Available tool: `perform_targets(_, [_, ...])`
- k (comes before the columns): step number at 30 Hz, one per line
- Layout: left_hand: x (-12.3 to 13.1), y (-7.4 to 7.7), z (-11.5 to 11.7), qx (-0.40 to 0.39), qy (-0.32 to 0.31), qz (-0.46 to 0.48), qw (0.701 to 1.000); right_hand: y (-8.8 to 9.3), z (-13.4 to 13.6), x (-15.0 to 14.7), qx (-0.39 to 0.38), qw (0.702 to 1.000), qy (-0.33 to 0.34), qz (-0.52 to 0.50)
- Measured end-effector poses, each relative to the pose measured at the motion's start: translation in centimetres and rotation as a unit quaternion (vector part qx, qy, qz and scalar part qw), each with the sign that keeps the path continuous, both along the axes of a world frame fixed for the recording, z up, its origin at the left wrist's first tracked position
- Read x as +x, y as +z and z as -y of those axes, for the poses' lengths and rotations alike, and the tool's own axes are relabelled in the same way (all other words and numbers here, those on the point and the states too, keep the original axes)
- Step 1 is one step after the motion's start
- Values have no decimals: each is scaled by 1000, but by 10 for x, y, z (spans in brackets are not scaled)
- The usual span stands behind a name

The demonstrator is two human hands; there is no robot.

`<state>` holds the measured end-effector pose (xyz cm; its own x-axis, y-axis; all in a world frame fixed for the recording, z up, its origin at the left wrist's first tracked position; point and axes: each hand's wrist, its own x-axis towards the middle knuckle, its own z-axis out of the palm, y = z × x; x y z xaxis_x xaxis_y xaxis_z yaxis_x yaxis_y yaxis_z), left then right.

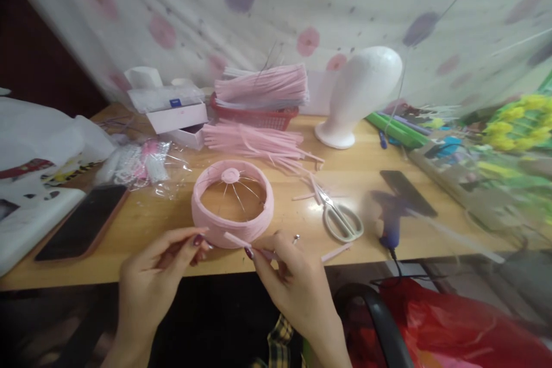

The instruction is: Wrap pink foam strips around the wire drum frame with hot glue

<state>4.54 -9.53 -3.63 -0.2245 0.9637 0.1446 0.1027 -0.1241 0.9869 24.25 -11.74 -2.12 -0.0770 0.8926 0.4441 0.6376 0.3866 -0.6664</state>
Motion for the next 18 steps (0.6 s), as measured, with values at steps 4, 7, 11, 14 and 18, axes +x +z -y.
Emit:
perform_targets(4, [-13,0,-5,70,75,-58,993,3,-6,-6,26,1000,-11,-6])
perform_targets(7, [-15,4,-4,68,42,-76,994,2,-10,-11,19,1000,-12,5])
perform_targets(11, [-9,3,1,68,6,-114,991,-2,-17,-18,10,1000,-21,15])
perform_targets(14, [-4,-2,-2,83,27,-100,991,-3,-22,-26,24,999,-24,25])
perform_targets(18, [-4,-12,-15,74,-9,-130,989,-5,-25,-36,35,998,-23,40])
